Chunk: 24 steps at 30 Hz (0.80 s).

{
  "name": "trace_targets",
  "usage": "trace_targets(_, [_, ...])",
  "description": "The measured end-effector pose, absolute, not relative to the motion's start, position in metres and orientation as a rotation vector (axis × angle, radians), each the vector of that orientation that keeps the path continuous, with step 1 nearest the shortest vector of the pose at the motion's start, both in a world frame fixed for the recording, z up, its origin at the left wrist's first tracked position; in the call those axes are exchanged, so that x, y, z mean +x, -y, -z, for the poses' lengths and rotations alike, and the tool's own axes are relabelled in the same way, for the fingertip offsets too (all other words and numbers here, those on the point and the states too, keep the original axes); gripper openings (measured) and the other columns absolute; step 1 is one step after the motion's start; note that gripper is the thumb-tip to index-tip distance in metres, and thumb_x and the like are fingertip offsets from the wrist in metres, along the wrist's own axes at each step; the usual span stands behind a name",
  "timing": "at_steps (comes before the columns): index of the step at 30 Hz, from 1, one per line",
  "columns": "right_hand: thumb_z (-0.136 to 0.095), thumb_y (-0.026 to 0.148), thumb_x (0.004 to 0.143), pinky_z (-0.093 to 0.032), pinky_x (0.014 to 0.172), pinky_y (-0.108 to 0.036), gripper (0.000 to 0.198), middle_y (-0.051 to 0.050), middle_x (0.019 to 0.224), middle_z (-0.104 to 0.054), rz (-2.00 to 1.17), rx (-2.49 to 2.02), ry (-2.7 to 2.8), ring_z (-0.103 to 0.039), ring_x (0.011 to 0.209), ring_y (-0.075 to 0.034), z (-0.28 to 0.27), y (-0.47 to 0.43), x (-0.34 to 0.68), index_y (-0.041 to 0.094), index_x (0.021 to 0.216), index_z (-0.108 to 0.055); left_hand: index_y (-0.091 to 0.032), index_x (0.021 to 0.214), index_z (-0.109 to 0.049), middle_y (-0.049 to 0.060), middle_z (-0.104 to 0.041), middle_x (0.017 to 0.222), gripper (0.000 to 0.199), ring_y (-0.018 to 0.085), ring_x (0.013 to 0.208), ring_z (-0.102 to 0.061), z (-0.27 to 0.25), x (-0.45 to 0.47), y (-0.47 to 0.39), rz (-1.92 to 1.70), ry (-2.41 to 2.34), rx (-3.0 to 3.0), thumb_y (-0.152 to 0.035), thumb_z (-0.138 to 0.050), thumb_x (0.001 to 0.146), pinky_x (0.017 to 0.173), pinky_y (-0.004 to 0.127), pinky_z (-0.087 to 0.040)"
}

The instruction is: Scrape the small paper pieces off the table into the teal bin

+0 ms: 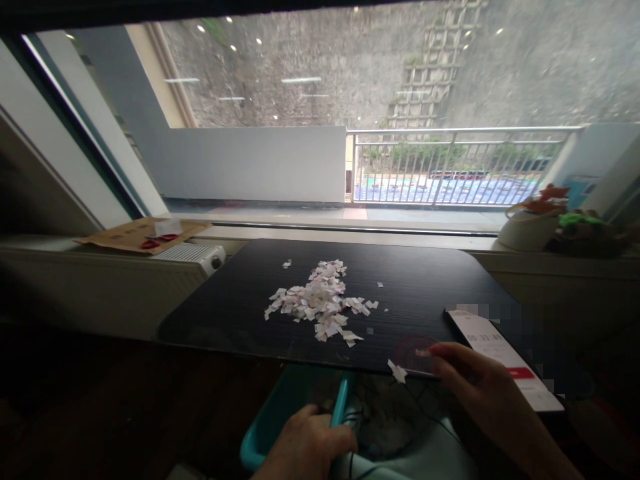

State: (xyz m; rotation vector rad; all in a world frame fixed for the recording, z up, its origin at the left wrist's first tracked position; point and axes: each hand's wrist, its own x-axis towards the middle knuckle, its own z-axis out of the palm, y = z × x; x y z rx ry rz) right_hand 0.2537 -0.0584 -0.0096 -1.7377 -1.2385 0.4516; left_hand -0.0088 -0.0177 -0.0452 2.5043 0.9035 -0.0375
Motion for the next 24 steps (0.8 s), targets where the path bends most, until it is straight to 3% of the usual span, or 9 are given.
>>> trace_targets(5, [-0.062, 0.04, 0.071, -0.052, 0.067, -0.027, 0.024, -0.002, 0.078, -0.075, -0.372, -1.783, 1.172, -0.068, 0.072, -0.02, 0.009, 0.067, 0.256, 0.022, 0.082, -0.074, -0.022, 0.076, -0.062, -0.005, -0.066, 0.075, 0.023, 0.016, 0.07, -0.06, 0.047, -0.01, 0.02, -0.079, -0.924, 2.487, -0.033, -0.081, 0.067, 0.074, 0.025, -0.035])
trace_targets(10, [-0.06, 0.04, 0.074, -0.052, 0.06, -0.025, 0.023, -0.002, 0.075, -0.074, -0.41, -1.749, 1.233, -0.067, 0.068, -0.02, 0.01, 0.07, 0.254, 0.022, 0.08, -0.073, -0.022, 0.076, -0.063, -0.005, -0.066, 0.075, 0.021, 0.015, 0.07, -0.06, 0.045, -0.009, 0.021, -0.065, -0.901, 2.497, -0.034, -0.079, 0.069, 0.075, 0.025, -0.036])
trace_targets(15, [-0.059, 0.037, 0.079, -0.053, 0.065, -0.025, 0.023, -0.003, 0.084, -0.075, -0.41, -1.678, 1.333, -0.068, 0.074, -0.019, 0.008, 0.053, 0.238, 0.022, 0.089, -0.073, -0.025, 0.083, -0.066, -0.003, -0.067, 0.079, 0.026, 0.019, 0.073, -0.061, 0.059, -0.007, 0.014, 0.15, -0.896, 2.503, -0.035, -0.08, 0.064, 0.078, 0.028, -0.039])
trace_targets(19, [-0.052, 0.033, 0.086, -0.053, 0.07, -0.026, 0.025, -0.005, 0.09, -0.075, -0.46, -1.555, 1.543, -0.069, 0.078, -0.019, 0.008, 0.027, 0.219, 0.019, 0.093, -0.072, -0.025, 0.084, -0.067, -0.001, -0.067, 0.077, 0.019, 0.019, 0.07, -0.06, 0.078, -0.013, 0.007, 0.156, -0.927, 2.542, -0.042, -0.072, 0.075, 0.072, 0.027, -0.039])
trace_targets(24, [-0.052, 0.035, 0.085, -0.053, 0.067, -0.028, 0.026, -0.005, 0.087, -0.075, -0.385, -1.655, 1.591, -0.069, 0.074, -0.02, 0.014, 0.017, 0.219, 0.02, 0.092, -0.072, -0.027, 0.09, -0.067, -0.002, -0.068, 0.083, 0.022, 0.019, 0.074, -0.061, 0.074, -0.022, 0.009, 0.137, -0.937, 2.53, -0.045, -0.07, 0.078, 0.074, 0.027, -0.039])
